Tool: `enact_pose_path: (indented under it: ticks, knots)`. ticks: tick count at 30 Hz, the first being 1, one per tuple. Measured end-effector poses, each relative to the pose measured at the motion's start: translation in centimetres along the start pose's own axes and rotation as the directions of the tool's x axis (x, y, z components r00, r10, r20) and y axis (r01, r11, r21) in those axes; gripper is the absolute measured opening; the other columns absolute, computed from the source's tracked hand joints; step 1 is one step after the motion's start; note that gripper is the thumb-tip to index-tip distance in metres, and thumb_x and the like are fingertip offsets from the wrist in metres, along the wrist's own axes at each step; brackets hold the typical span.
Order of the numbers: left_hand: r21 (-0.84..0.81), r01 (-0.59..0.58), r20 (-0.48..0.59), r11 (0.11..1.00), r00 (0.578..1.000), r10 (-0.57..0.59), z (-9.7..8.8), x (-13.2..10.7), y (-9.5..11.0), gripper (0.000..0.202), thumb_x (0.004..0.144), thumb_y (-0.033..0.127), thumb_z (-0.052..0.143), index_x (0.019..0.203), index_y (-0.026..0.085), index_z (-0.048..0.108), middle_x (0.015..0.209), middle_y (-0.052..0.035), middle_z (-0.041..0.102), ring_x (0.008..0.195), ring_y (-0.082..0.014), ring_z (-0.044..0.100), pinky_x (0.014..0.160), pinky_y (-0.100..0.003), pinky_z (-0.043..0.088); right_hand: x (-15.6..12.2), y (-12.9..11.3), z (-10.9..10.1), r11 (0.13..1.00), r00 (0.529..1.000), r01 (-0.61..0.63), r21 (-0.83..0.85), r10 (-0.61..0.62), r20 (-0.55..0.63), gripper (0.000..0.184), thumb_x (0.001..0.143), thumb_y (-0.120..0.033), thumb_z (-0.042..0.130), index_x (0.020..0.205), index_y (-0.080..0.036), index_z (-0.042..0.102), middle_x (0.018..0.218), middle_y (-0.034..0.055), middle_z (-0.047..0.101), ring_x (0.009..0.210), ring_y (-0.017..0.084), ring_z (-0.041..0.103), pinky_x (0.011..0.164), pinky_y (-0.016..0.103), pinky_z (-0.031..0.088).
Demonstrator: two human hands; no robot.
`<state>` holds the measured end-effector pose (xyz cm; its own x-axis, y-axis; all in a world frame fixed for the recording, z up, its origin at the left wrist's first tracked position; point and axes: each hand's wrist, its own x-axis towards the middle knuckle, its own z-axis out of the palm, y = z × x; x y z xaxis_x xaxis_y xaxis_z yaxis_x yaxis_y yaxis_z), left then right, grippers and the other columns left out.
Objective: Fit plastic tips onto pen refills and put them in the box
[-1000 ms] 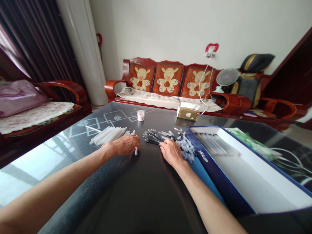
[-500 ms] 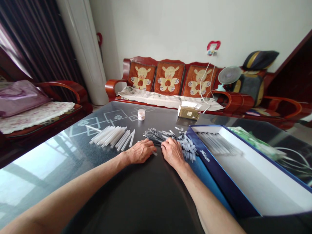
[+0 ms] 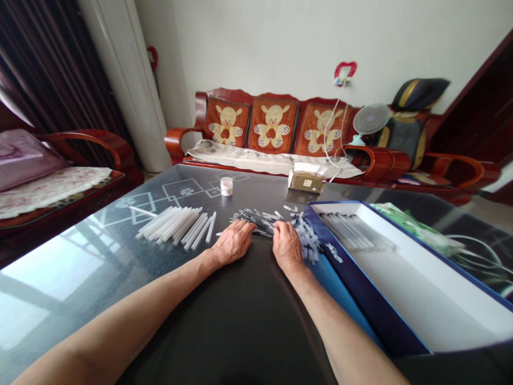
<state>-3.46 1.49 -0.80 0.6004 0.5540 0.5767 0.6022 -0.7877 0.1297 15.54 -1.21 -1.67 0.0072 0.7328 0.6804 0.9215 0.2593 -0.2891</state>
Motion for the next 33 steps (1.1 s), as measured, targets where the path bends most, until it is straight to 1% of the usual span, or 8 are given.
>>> enact_pose_path:
  ticks: [3,6,10,19,22,25,28,33]
  knots:
    - [0.032,0.055,-0.025,0.998,0.998,-0.055,0.19,0.14,-0.31,0.028,0.097,0.025,0.038,0.113,0.016,0.057,0.085,-0.0070,0.059,0.082,-0.0191,0.057,0.080,-0.032,0.050,0.15,-0.10,0.03,0.997,0.998,0.043,0.063,-0.040,-0.045,0.030,0.091,-0.013,0.036,0.111,-0.016,0.058,0.099,0.0115,0.059,0.092,0.023,0.055,0.082,0.034,0.045]
    - [0.030,0.132,-0.073,0.991,0.989,-0.130,0.36,0.22,-0.54,0.025,0.097,0.026,0.039,0.108,0.016,0.059,0.087,-0.0070,0.061,0.085,-0.0192,0.058,0.081,-0.032,0.050,0.29,-0.47,-0.30,0.991,0.996,0.063,0.115,-0.054,-0.072,0.029,0.088,-0.011,0.038,0.105,-0.017,0.061,0.098,0.0107,0.057,0.094,0.023,0.054,0.086,0.035,0.045]
    - [0.020,0.207,-0.136,0.978,0.970,-0.202,0.51,0.24,-0.79,0.022,0.097,0.024,0.037,0.098,0.017,0.058,0.090,-0.0071,0.063,0.087,-0.0191,0.059,0.083,-0.033,0.049,0.36,-0.59,-0.52,0.986,0.995,0.038,0.163,-0.022,-0.101,0.026,0.084,-0.010,0.039,0.097,-0.019,0.061,0.097,0.0085,0.056,0.094,0.022,0.054,0.085,0.036,0.046]
    - [-0.018,0.196,-0.182,0.980,0.964,-0.196,0.64,0.07,-0.92,0.022,0.097,0.023,0.037,0.104,0.016,0.057,0.094,-0.0076,0.064,0.090,-0.0193,0.059,0.086,-0.033,0.048,0.52,-0.27,-0.32,0.993,0.996,0.046,0.105,-0.037,-0.078,0.025,0.083,-0.010,0.041,0.093,-0.018,0.062,0.094,0.0089,0.056,0.090,0.022,0.054,0.084,0.035,0.045]
    - [0.019,0.177,-0.153,0.984,0.973,-0.172,0.58,0.14,-0.79,0.025,0.097,0.024,0.038,0.108,0.017,0.059,0.092,-0.0072,0.063,0.086,-0.0187,0.058,0.082,-0.032,0.048,0.53,-0.25,-0.34,0.994,0.997,0.050,0.093,-0.045,-0.061,0.025,0.083,-0.010,0.041,0.094,-0.017,0.063,0.094,0.0095,0.057,0.090,0.022,0.054,0.084,0.035,0.045]
    - [0.095,0.141,-0.082,0.985,0.988,-0.133,0.41,0.25,-0.55,0.030,0.097,0.025,0.038,0.115,0.018,0.061,0.083,-0.0064,0.061,0.078,-0.0181,0.056,0.076,-0.031,0.048,0.54,-0.23,-0.45,0.994,0.997,0.065,0.083,-0.061,-0.048,0.026,0.082,-0.010,0.043,0.094,-0.017,0.065,0.095,0.0101,0.057,0.091,0.023,0.054,0.085,0.036,0.044]
    - [0.134,0.111,-0.028,0.985,0.994,-0.109,0.24,0.25,-0.28,0.034,0.098,0.027,0.036,0.119,0.021,0.062,0.080,-0.0058,0.059,0.076,-0.0174,0.055,0.074,-0.031,0.047,0.58,-0.26,-0.56,0.992,0.995,0.091,0.086,-0.088,-0.038,0.026,0.083,-0.010,0.044,0.095,-0.018,0.066,0.096,0.0097,0.058,0.093,0.023,0.054,0.087,0.037,0.044]
    - [0.121,0.122,-0.012,0.985,0.993,-0.121,0.16,0.01,-0.15,0.036,0.098,0.040,0.038,0.113,0.024,0.065,0.078,-0.0043,0.058,0.075,-0.0174,0.055,0.071,-0.028,0.046,0.54,-0.73,-0.29,0.934,0.978,0.205,0.292,-0.206,-0.028,0.025,0.090,-0.013,0.041,0.099,-0.019,0.064,0.097,0.0076,0.060,0.096,0.019,0.057,0.089,0.032,0.047]
